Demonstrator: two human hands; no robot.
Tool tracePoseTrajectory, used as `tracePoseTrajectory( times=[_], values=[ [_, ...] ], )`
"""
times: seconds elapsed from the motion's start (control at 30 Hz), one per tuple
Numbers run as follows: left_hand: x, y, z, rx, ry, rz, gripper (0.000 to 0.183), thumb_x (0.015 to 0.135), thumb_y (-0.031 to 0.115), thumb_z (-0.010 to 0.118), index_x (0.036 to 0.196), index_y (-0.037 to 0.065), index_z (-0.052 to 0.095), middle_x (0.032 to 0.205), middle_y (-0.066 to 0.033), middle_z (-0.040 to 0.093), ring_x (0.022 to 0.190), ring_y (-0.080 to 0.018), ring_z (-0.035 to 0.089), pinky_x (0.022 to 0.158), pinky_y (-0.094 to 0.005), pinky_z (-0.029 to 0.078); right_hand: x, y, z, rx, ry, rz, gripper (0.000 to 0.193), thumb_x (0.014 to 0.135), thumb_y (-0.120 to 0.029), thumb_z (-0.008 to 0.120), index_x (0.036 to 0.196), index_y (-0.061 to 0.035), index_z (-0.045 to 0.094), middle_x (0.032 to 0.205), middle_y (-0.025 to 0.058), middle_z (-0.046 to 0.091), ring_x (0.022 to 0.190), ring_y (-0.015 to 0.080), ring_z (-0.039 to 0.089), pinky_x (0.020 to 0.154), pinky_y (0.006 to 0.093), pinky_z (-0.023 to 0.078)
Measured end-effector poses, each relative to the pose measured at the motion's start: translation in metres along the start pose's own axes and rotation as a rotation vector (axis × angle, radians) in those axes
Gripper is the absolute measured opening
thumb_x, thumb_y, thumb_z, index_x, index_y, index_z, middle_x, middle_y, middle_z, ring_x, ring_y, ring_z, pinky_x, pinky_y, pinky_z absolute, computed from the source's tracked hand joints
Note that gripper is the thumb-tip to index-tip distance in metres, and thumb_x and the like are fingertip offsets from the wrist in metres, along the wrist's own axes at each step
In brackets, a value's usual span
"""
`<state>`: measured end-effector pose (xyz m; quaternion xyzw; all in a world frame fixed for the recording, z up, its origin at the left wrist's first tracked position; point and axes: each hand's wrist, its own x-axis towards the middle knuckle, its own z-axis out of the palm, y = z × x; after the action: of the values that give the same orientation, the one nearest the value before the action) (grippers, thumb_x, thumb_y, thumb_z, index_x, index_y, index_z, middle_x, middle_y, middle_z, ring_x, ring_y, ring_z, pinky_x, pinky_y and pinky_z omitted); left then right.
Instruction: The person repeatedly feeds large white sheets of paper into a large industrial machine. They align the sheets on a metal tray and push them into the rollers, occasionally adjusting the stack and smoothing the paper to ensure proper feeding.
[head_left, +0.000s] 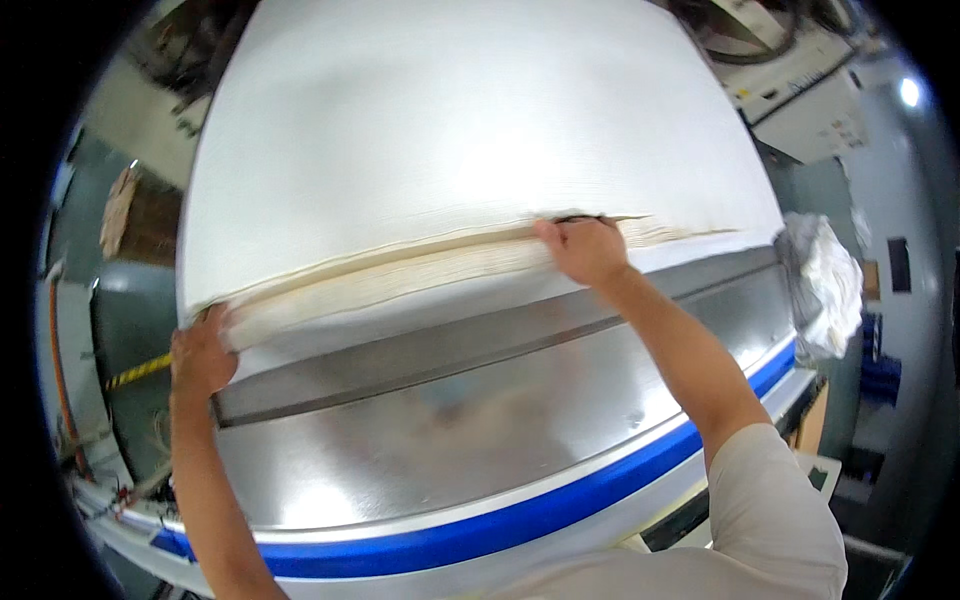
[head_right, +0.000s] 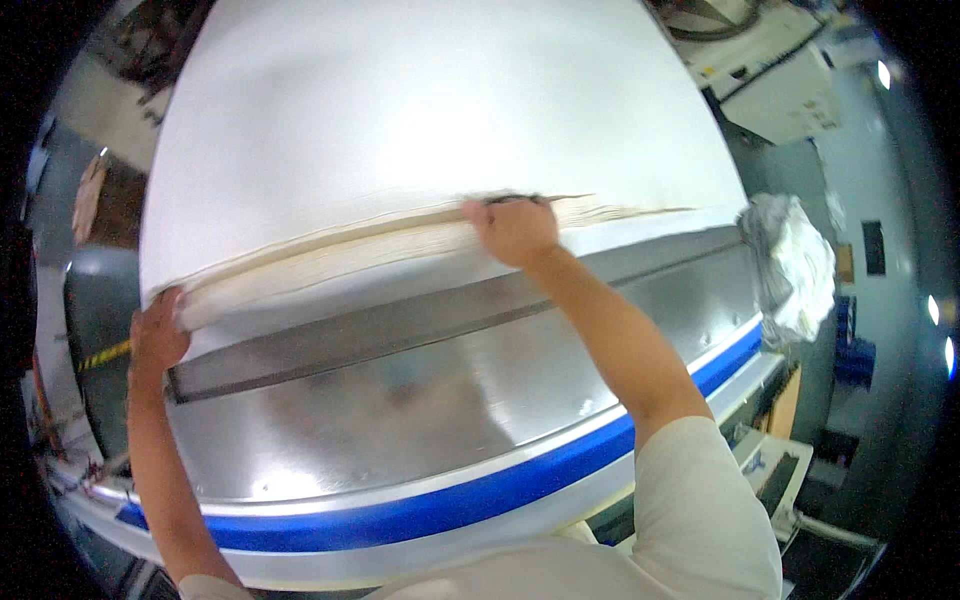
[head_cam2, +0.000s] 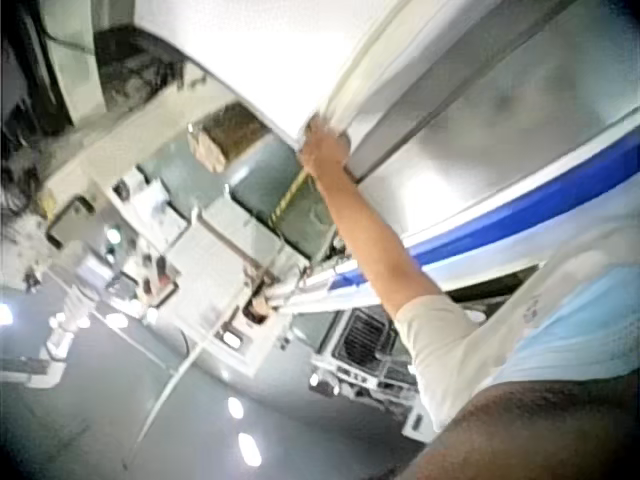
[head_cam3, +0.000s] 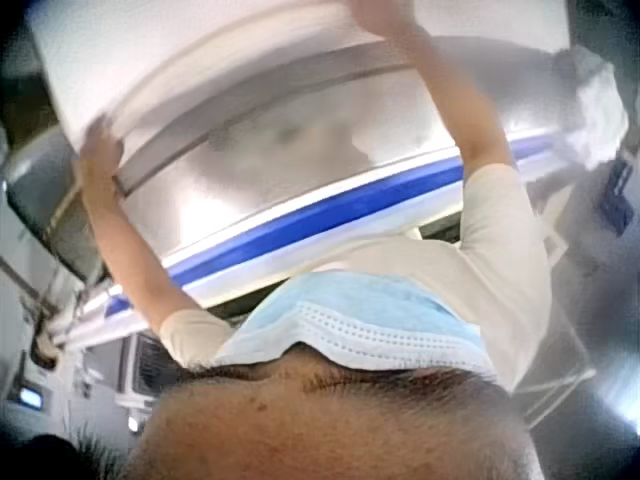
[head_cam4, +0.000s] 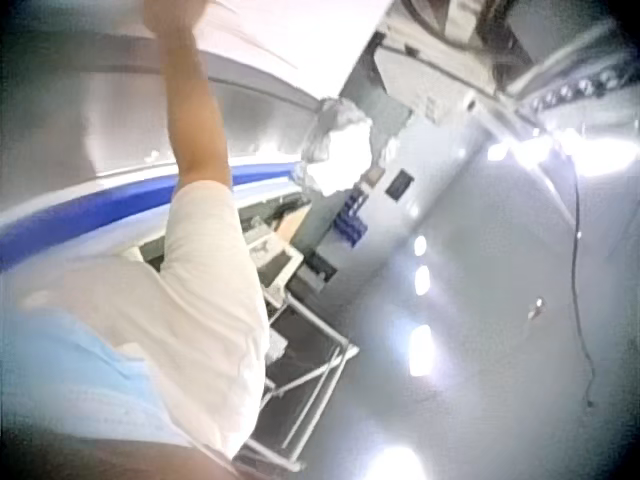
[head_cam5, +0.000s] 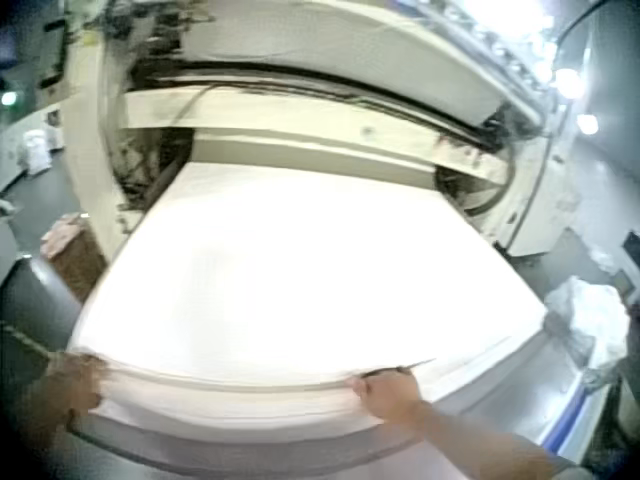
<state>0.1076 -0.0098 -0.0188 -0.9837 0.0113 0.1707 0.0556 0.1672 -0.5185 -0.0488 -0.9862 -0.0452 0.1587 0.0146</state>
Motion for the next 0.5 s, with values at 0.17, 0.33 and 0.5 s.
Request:
tracePoseTrajectory(
  times=[0.17, 0.33, 0.5],
  values=[
    [0.04, 0.038, 0.005, 0.28, -0.162, 0.041, 0.044, 0.072, 0.01, 0.068, 0.114, 0.011, 0.058, 0.106, -0.0127, 0.064, 0.099, -0.0303, 0.062, 0.086, -0.0435, 0.047, -0.034, 0.213, -0.01, -0.14, 0.067, 0.249, 0.075, 0.096, -0.055, 0.016, 0.089, -0.0041, 0.071, 0.094, 0.0165, 0.068, 0.098, 0.0328, 0.062, 0.105, 0.0491, 0.03],
    [0.045, -0.038, 0.048, 0.303, -0.074, -0.034, 0.026, 0.08, 0.001, 0.06, 0.105, 0.005, 0.064, 0.098, -0.0155, 0.064, 0.094, -0.0319, 0.063, 0.08, -0.041, 0.051, -0.031, 0.344, -0.006, -0.229, 0.077, 0.343, 0.071, 0.097, -0.052, 0.018, 0.09, -0.0046, 0.071, 0.096, 0.0154, 0.069, 0.1, 0.0316, 0.062, 0.107, 0.0498, 0.027],
    [0.055, -0.034, 0.047, -0.072, -0.061, -0.301, 0.028, 0.095, 0.013, 0.041, 0.11, 0.0, 0.06, 0.102, -0.0206, 0.063, 0.091, -0.0375, 0.06, 0.078, -0.045, 0.047, -0.037, 0.451, -0.014, -0.35, 0.027, 0.39, 0.057, 0.098, -0.047, 0.022, 0.111, -0.0105, 0.064, 0.099, 0.0145, 0.068, 0.1, 0.0295, 0.063, 0.106, 0.0514, 0.029]
  ],
)
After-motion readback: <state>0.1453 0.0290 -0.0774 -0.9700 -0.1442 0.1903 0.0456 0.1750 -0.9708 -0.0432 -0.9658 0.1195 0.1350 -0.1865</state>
